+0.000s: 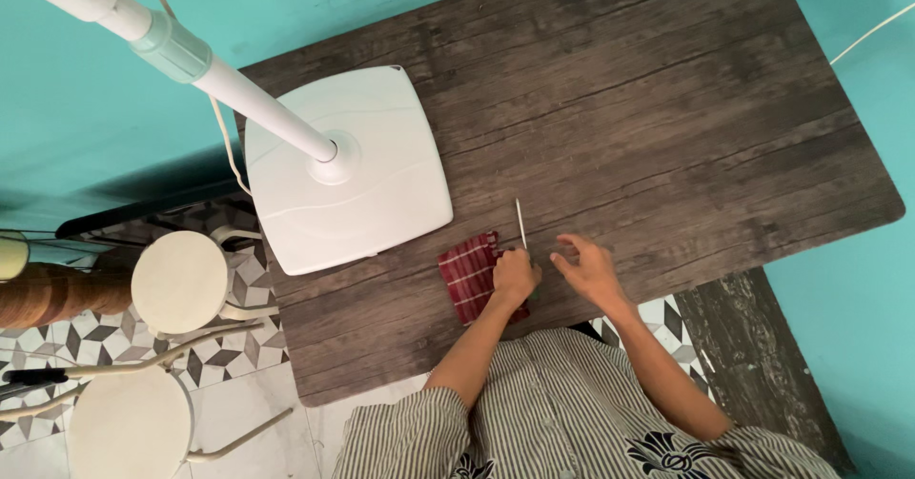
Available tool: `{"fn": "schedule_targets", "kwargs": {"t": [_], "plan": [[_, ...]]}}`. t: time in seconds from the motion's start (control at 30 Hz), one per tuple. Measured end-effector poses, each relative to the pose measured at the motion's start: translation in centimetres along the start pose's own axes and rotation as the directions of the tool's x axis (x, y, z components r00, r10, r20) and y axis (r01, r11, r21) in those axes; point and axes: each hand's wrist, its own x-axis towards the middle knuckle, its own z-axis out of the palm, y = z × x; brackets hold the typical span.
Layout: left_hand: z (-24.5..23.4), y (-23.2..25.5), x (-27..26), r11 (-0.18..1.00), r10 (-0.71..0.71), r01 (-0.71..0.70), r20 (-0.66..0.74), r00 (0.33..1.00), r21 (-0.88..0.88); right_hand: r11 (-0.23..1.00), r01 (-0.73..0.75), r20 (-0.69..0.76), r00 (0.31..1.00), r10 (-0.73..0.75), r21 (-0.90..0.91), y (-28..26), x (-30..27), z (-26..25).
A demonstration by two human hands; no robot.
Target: The person uses a screwdriver to loosen a screw on the neck of a white standing fan. They rotate the fan head to access the screw, then repeatedly turn the screwdriver to loosen it. The fan remains on the table throughout the process.
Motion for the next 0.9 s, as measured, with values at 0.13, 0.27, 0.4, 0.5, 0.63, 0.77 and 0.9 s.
{"fn": "schedule_targets", "kwargs": {"t": [0.13,0.27,0.4,0.5,0.63,0.77,0.9], "plan": [[-3.5,1.6,-1.5,0.989,-0.022,0.017,-0.036,0.999,-0.146,0.999,0.000,0.014,1.000,0.000,0.042,0.5,0.4,0.3],[-7.7,2.6,-3.0,0.925,0.084,-0.159,-0.221,0.972,-0.345,0.974,0.026,0.155,0.986,-0.062,0.223,1.2,1.4,0.7],[-12.4,3.1,-4.4,0.911,0.103,-0.181,-0.220,0.970,-0.370,0.920,-0.048,0.335,0.938,-0.093,0.390,-1.2,1.9,0.2],[-15.5,3.3,-5.9,0.873,0.194,-0.299,-0.288,0.938,-0.385,0.914,0.008,0.379,0.908,-0.177,0.406,-4.6,2.1,-0.4],[-18.6,3.1,-8.1,0.830,0.229,-0.365,-0.339,0.913,-0.422,0.874,0.019,0.391,0.890,-0.236,0.485,-8.9,2.1,-0.4],[-20.6,2.6,-9.9,0.792,0.204,-0.373,-0.367,0.908,-0.483,0.833,0.021,0.399,0.871,-0.287,0.553,-12.3,1.7,0.0],[-21.8,1.9,-11.3,0.803,0.189,-0.370,-0.389,0.902,-0.468,0.809,0.105,0.389,0.836,-0.386,0.578,-15.1,1.1,0.3]]}}
